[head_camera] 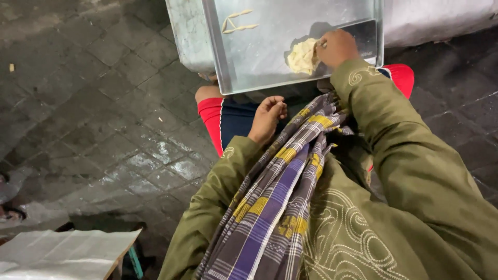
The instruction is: Creating decorative patterns on a tray by rolling small pieces of dough into thin strands and arranging them into shapes.
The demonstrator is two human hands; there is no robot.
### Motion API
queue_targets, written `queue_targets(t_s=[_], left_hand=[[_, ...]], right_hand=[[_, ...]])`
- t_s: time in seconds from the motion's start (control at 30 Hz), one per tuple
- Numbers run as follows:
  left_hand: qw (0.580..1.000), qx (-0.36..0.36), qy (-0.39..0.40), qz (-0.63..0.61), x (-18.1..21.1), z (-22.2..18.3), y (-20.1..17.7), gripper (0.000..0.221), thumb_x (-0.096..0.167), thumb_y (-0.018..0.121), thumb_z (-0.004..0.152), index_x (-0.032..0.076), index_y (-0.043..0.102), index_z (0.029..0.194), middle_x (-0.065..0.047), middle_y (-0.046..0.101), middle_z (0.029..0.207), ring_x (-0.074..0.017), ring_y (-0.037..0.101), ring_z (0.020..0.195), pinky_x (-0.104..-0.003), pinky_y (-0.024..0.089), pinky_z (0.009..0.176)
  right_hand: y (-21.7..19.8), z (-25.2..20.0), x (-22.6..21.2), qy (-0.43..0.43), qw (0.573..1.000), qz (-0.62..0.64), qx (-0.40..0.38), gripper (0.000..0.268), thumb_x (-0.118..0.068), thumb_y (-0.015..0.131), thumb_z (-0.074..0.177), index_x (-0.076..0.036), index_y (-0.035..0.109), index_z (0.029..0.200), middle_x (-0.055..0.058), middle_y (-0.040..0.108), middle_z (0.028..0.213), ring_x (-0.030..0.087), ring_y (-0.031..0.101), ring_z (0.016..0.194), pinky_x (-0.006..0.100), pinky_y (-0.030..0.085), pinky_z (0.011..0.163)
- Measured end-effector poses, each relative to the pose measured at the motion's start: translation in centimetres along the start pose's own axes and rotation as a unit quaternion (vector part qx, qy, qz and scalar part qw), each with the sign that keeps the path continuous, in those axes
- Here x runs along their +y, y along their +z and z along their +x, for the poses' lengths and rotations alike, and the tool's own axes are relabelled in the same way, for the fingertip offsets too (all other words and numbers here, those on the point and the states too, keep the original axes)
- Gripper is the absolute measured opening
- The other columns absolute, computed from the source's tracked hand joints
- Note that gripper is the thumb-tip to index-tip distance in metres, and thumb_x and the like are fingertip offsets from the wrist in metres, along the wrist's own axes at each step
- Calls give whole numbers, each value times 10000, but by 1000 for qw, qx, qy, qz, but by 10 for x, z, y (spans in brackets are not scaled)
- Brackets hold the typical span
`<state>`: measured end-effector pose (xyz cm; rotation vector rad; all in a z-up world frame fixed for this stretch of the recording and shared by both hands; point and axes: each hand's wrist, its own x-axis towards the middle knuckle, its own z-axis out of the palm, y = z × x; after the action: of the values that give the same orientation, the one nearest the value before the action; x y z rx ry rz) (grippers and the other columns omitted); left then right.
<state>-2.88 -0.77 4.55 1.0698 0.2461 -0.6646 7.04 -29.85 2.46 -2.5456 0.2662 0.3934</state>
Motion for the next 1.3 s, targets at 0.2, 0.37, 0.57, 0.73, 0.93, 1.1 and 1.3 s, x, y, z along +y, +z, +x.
queue_targets(t_s=[0.2,0.37,0.57,0.73,0.93,1.1,1.3], left_hand=[[999,28,-26,10,8,0,5,105,101,594,1027,69,580,1126,-92,622,928,-149,576,776,-268,486,695],[995,52,31,74,23,4,15,164,120,716,959,104,606,1080,-44,630,880,-115,612,772,-241,518,705],[977,30,157,145,77,-3,64,139,185,748,950,115,665,1037,3,659,917,-92,609,855,-249,535,800],[945,11,247,213,75,-10,66,230,130,810,932,53,712,1125,-73,691,933,-141,685,901,-301,604,769],[818,-82,423,381,63,6,41,244,169,779,929,128,783,1169,-80,731,987,-283,740,966,-388,628,843],[931,-29,295,212,59,-6,44,125,110,715,1009,32,760,1097,-177,749,1100,-262,748,1044,-404,609,916],[982,28,180,42,20,26,-3,203,83,669,1015,23,565,1179,-130,758,990,-154,759,817,-250,640,765]], right_hand=[[-5,11,1,-5,998,-49,-30,365,-136,635,896,-90,562,541,90,740,790,288,614,644,425,500,542],[-30,-1,5,-4,973,229,-26,188,-219,729,1037,-39,774,1064,165,740,1104,325,692,1038,528,570,935],[-90,-108,-96,-34,929,333,-157,200,-158,623,1046,-66,711,1201,95,730,1004,192,661,864,365,586,879],[-86,-143,-109,-75,870,478,-99,192,-81,695,1019,55,698,1153,110,687,846,101,639,816,264,579,746],[-40,-146,-87,-11,805,579,-125,222,-79,789,923,11,695,1103,101,689,772,123,677,631,200,559,558],[-12,-141,-84,42,724,681,-107,213,-76,758,965,18,678,1138,105,699,774,124,710,618,195,598,555],[15,-109,-56,110,673,727,-78,221,-73,757,968,-29,654,1159,92,735,910,167,782,728,301,706,671]])
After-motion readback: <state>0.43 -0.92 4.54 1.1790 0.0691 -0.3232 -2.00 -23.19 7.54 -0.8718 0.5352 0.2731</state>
